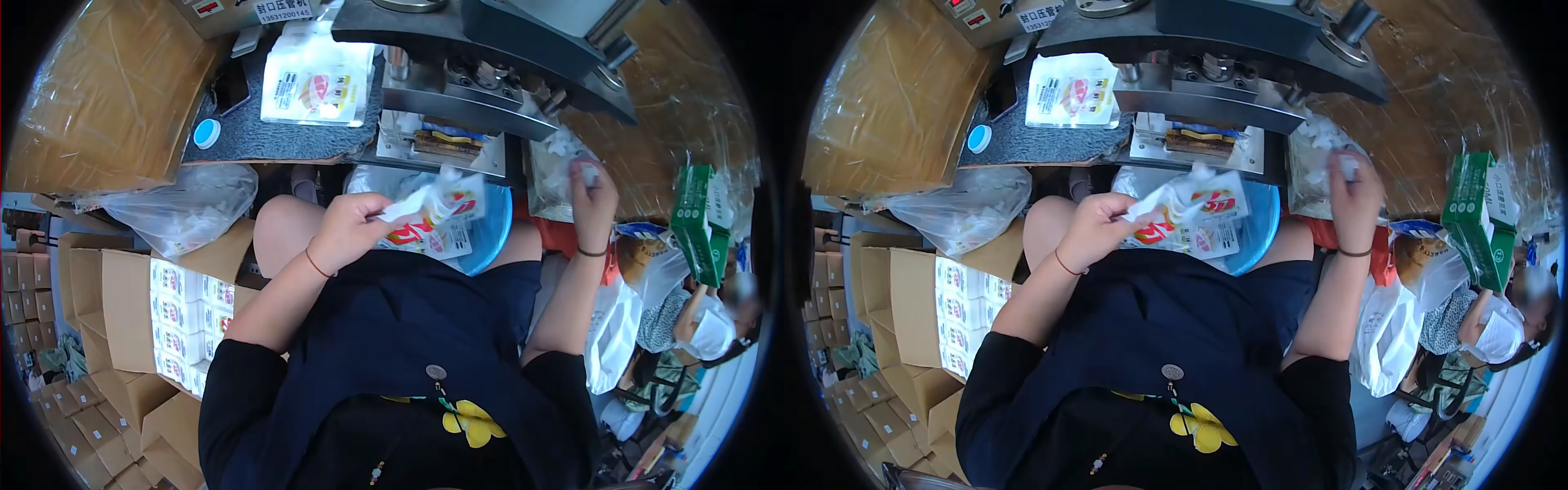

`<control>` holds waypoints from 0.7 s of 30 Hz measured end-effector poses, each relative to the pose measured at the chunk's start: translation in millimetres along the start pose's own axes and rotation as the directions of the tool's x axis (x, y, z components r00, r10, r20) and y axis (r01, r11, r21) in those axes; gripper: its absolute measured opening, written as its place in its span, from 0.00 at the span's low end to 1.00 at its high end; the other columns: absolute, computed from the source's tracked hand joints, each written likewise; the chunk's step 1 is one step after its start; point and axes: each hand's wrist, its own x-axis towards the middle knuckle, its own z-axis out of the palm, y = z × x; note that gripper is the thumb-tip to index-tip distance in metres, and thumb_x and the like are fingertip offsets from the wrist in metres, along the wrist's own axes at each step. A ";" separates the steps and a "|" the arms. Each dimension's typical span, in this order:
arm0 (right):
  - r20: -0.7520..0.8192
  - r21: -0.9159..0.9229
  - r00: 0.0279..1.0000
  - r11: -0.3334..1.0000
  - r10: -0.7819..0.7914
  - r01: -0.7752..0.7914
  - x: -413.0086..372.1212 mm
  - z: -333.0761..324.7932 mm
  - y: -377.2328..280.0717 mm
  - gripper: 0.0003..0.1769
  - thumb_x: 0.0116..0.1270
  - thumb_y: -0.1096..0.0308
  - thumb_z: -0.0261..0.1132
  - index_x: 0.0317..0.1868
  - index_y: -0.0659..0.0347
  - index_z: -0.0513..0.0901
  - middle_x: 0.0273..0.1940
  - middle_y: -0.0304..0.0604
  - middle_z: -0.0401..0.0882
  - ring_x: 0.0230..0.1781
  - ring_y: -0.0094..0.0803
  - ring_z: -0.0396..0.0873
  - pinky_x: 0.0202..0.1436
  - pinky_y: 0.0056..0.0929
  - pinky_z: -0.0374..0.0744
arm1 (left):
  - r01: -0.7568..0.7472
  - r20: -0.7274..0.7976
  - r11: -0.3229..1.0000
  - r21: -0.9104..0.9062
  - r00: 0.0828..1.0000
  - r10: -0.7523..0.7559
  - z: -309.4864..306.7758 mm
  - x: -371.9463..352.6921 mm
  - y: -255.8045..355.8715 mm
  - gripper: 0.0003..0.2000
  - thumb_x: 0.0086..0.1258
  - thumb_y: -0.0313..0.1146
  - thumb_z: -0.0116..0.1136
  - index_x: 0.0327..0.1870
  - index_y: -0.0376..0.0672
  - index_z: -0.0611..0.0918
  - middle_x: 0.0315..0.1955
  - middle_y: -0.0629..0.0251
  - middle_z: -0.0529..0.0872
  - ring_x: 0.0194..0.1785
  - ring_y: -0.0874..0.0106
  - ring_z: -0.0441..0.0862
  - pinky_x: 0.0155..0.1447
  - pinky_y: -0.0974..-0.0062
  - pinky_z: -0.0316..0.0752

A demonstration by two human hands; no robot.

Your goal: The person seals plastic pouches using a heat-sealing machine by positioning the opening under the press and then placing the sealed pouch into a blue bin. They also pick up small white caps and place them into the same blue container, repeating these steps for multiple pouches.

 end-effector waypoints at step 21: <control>0.493 0.509 0.867 0.785 0.071 -0.353 8.3 -11.7 -58.4 0.22 0.74 0.66 0.69 0.64 0.65 0.79 0.35 0.31 0.77 0.32 0.17 0.74 0.37 0.18 0.72 | 0.399 0.451 0.688 -0.607 0.885 -0.116 54.0 8.5 12.7 0.16 0.74 0.25 0.64 0.61 0.34 0.83 0.54 0.59 0.89 0.55 0.73 0.87 0.63 0.71 0.80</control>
